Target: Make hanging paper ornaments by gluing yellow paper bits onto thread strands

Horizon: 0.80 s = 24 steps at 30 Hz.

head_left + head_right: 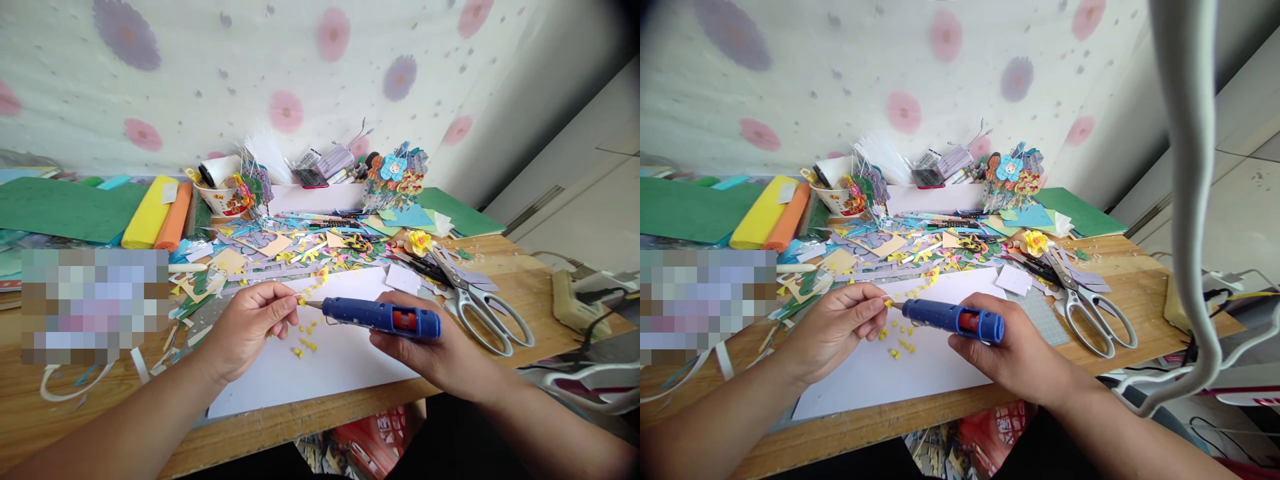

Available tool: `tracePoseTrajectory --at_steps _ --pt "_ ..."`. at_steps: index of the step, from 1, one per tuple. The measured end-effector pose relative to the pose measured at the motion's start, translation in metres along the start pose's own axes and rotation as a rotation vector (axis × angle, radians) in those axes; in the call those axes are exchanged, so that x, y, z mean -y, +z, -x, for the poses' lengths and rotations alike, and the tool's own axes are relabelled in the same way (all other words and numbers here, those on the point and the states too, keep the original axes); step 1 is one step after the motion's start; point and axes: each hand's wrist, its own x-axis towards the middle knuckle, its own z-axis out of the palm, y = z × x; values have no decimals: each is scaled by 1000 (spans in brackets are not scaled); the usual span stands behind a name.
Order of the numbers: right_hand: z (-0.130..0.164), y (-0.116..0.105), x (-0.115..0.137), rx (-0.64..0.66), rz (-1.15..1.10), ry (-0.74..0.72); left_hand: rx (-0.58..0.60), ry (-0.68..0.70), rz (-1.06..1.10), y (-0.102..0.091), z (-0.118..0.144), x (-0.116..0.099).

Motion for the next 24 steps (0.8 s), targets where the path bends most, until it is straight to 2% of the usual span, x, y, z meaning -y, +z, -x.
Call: tracePoseTrajectory --at_steps 24 --pt "0 0 3 -24 98 -59 47 -35 -9 2 1 1"
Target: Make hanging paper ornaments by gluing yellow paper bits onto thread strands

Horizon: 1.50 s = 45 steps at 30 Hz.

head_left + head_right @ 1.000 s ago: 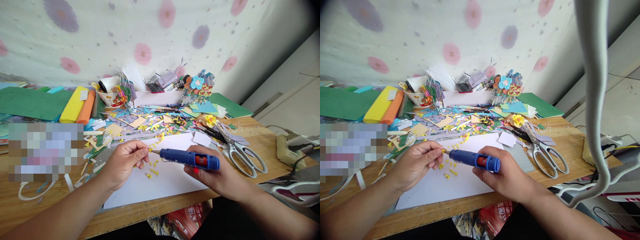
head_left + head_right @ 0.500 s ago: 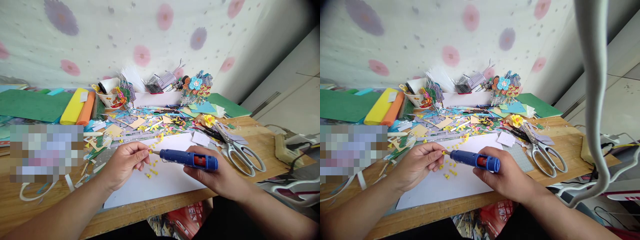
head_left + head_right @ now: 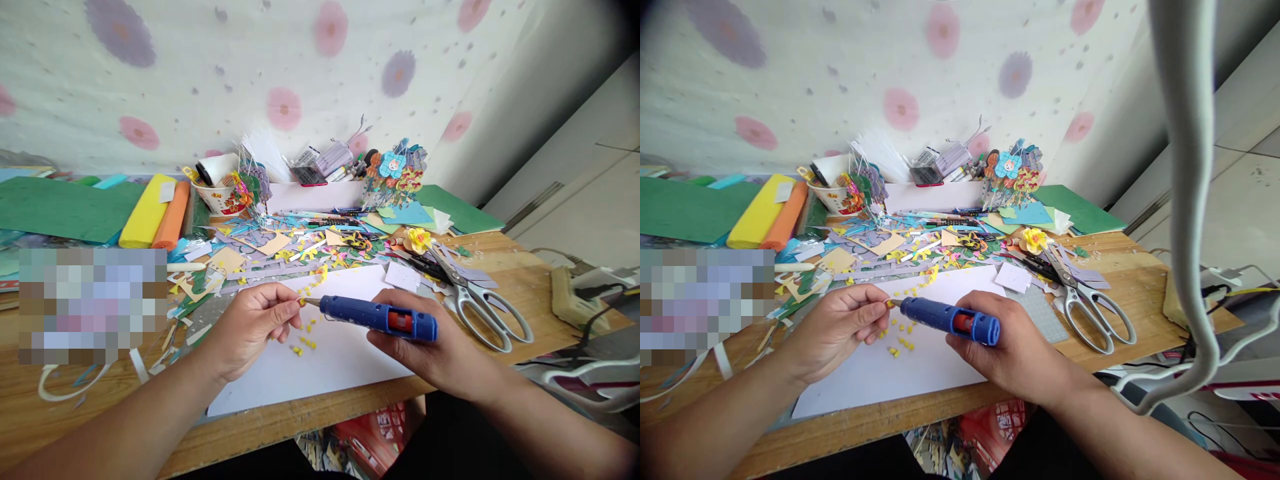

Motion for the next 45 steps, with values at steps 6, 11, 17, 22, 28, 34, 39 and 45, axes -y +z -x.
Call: tracePoseTrajectory --at_steps 6,11,17,22,28,34,39,45 --pt "0 1 1 -4 20 -10 -19 -4 -15 1 1 -1" --pt "0 2 1 11 30 -8 -27 -4 -21 2 1 -3" --pt "-1 2 2 9 49 -10 -33 -12 0 3 1 -3" --pt "-1 2 2 13 48 -19 -36 3 -30 2 2 -2" --pt "-2 2 2 23 55 -25 -37 23 -51 2 2 -2" --pt "-3 0 3 37 71 3 -35 22 -69 2 2 -3" --pt "-3 0 1 41 104 0 -44 18 -71 1 1 -3" --pt "2 -17 -11 20 207 6 -68 2 -70 -1 0 -4"
